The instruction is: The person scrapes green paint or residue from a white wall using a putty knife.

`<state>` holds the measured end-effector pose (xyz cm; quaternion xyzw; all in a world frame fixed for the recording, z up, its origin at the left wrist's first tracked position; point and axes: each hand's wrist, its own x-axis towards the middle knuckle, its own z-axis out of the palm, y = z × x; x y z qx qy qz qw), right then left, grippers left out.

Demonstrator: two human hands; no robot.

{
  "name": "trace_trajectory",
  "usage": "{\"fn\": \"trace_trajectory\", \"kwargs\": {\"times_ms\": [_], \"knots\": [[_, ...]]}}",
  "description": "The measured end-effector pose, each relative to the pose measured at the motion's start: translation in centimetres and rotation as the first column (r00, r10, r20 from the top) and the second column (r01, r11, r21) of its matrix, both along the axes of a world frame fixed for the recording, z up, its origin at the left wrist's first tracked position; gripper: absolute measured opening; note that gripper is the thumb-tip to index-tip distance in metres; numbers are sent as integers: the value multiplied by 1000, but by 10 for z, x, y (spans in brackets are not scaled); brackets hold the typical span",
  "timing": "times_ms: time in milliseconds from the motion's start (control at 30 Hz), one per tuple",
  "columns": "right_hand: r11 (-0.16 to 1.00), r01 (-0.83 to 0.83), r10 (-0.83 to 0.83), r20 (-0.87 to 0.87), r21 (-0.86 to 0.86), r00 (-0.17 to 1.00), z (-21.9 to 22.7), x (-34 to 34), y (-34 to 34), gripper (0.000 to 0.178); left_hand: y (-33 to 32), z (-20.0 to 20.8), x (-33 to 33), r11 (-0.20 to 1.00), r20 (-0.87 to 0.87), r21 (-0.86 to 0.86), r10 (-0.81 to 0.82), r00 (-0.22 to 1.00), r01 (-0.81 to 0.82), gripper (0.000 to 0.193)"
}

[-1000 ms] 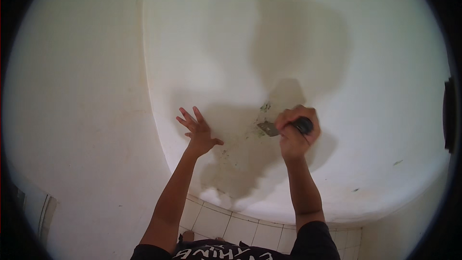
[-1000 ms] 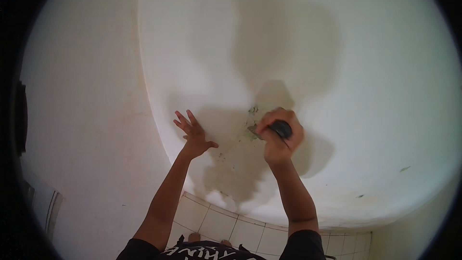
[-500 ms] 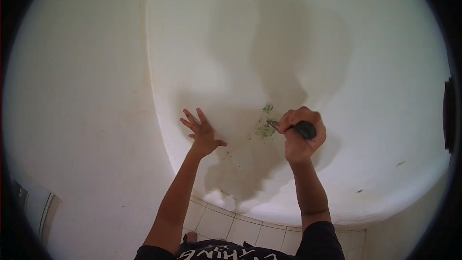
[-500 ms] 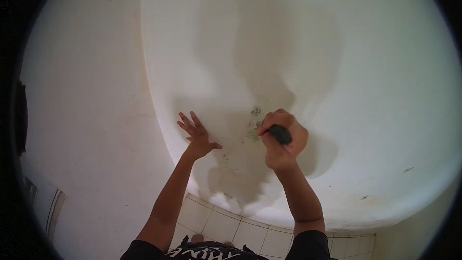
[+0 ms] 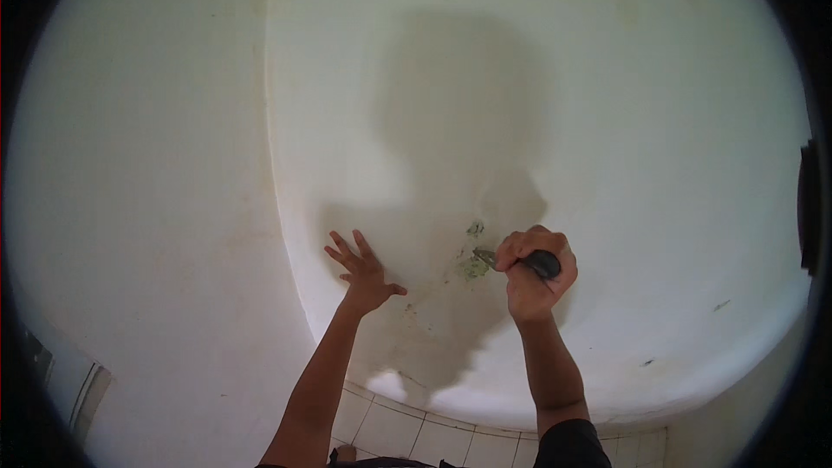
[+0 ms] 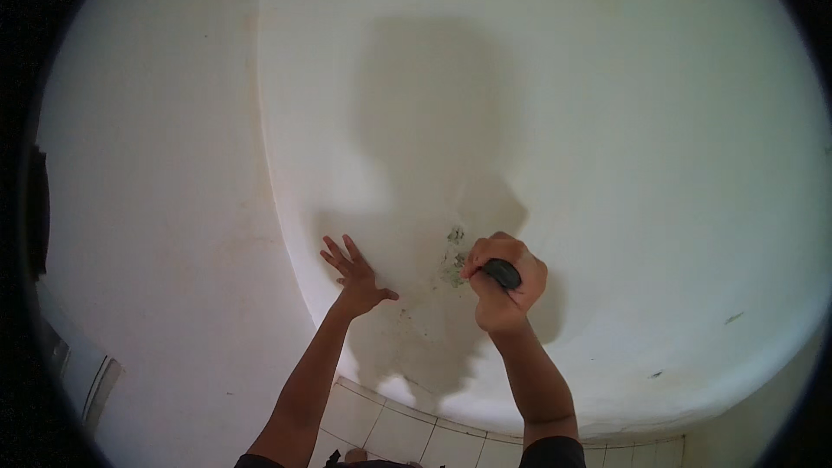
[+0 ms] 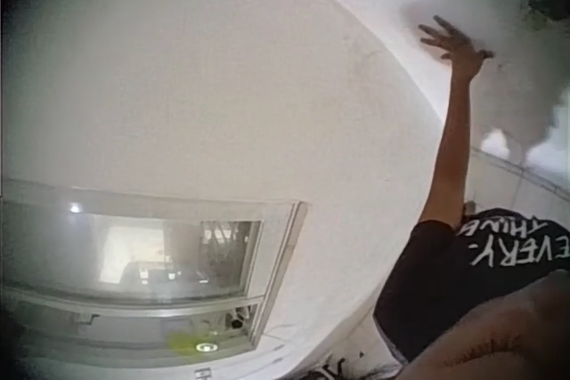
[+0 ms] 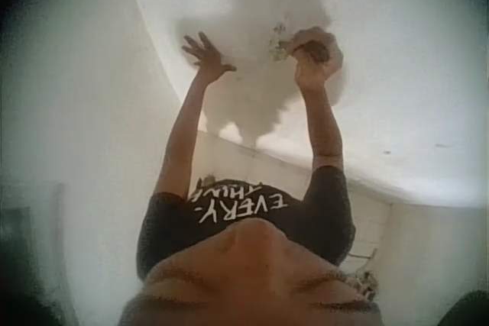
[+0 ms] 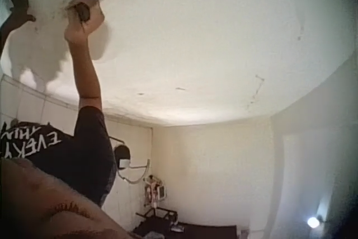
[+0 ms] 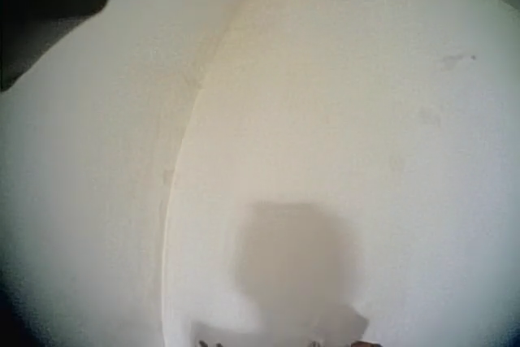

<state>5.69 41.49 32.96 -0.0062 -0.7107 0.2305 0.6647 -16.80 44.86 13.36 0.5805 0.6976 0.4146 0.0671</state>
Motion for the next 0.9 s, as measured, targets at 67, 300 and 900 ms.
{"fn": "trace_trajectory", "kwargs": {"times_ms": [67, 300, 900], "knots": [[998, -69, 69, -25, -8, 997, 4, 2, -11, 30, 1, -6, -4, 999, 12, 23, 22, 1000, -22, 159], [995, -74, 71, -46, -72, 996, 2, 5, 5, 30, 0, 8, 1, 999, 70, -32, -15, 997, 17, 157], [986, -135, 137, 14, -95, 991, -8, -2, 12, 27, -1, -1, -2, 998, -29, 63, 12, 1000, -10, 158]]}}
